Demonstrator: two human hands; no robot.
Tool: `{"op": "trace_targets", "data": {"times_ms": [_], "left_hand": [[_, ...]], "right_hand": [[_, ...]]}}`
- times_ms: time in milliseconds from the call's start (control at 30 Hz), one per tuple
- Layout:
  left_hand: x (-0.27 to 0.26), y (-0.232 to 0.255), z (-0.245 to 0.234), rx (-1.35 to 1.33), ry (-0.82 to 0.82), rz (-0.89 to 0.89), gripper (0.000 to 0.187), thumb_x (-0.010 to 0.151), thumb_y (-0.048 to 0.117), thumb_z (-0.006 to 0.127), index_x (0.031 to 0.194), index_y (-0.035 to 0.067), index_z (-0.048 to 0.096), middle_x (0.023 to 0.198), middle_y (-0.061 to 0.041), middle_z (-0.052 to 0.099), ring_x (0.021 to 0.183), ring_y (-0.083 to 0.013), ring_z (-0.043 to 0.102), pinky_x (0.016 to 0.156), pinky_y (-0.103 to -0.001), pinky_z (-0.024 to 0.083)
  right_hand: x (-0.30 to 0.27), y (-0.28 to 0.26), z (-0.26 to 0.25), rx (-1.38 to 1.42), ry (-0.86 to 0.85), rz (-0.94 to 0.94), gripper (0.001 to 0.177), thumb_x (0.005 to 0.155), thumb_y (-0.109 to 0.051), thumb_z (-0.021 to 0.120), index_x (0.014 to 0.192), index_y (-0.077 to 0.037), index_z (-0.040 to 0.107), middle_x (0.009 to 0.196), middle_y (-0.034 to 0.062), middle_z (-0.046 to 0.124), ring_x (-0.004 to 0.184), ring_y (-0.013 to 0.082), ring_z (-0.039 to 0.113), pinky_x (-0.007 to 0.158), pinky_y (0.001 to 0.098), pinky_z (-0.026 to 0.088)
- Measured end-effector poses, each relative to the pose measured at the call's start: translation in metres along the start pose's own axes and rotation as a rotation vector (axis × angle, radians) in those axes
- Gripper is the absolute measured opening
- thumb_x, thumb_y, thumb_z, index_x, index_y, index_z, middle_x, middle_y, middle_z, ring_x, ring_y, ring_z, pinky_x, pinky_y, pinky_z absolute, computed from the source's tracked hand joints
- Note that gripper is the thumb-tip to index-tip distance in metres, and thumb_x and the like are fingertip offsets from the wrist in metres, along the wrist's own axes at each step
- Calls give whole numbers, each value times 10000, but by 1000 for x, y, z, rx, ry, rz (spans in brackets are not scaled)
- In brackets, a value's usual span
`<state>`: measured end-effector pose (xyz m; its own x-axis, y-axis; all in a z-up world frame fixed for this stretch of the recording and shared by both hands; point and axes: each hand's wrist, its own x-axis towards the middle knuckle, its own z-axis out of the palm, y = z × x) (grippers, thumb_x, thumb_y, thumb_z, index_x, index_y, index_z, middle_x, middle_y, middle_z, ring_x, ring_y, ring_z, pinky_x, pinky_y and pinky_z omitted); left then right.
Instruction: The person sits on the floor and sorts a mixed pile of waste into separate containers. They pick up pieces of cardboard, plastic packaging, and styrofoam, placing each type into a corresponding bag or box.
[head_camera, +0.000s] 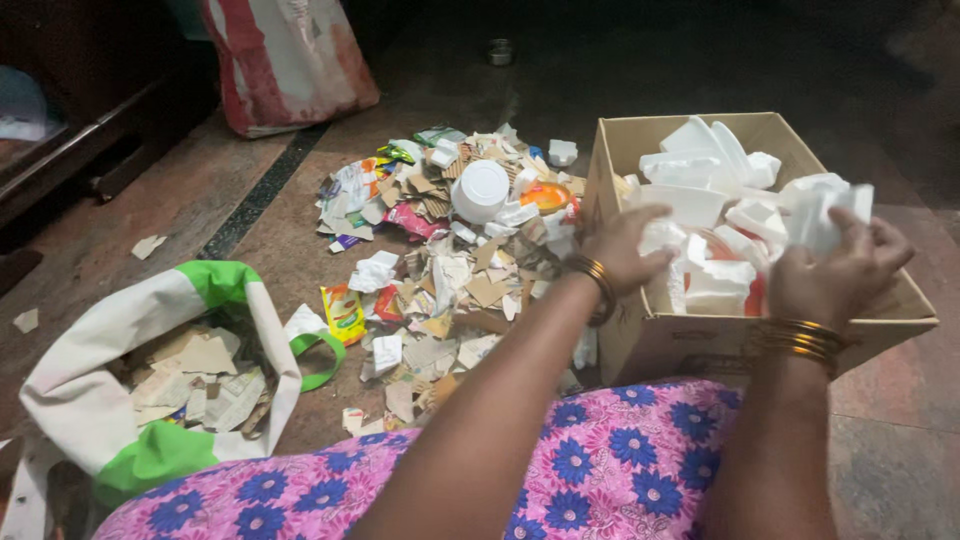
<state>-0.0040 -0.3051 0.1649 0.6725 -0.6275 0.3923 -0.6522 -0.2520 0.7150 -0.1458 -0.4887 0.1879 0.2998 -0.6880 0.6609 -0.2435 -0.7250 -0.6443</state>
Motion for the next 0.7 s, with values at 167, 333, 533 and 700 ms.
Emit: {"op": "trace_targets", "data": {"times_ms": [167, 333, 533, 700], "left_hand": [[-7, -2, 47, 184, -7, 210, 891, 825, 559, 720, 1535, 120, 409, 1555, -154, 477, 1467, -342, 435, 1240, -501, 376], [-43, -15, 21, 69, -21, 95, 873, 855, 536, 672, 1584, 171, 357, 1621, -144, 378, 1483, -332, 391, 1140, -558, 331], [-91, -69, -66, 38, 1, 26, 578, 881, 338, 749, 1370, 77, 585, 1467, -181, 536, 1379, -336, 510, 1156, -436, 410], [-172, -154, -151, 184, 111, -148, 463, 835, 267, 765, 1237, 65, 655, 1244, -155, 683, 1193, -325, 635, 1028, -424, 486]], "right_hand": [[11, 14, -24, -205, -292, 208, 338, 822, -78, 634, 1123, -158, 766, 1181, 182, 633, 1369, 382, 386, 1171, 626, 255], [4, -23, -22, -36, -53, -200, 264, 821, -7, 655, 1062, -51, 753, 1184, 220, 610, 1307, 433, 476, 1102, 591, 374], [-48, -94, 32, 509, -284, -419, 259, 928, 35, 626, 1166, -32, 703, 1096, 105, 714, 1003, 207, 727, 922, 330, 584], [-133, -138, 86, 501, -582, -628, 222, 859, -11, 707, 1077, -48, 720, 1016, 157, 724, 955, 340, 702, 846, 411, 564]]}}
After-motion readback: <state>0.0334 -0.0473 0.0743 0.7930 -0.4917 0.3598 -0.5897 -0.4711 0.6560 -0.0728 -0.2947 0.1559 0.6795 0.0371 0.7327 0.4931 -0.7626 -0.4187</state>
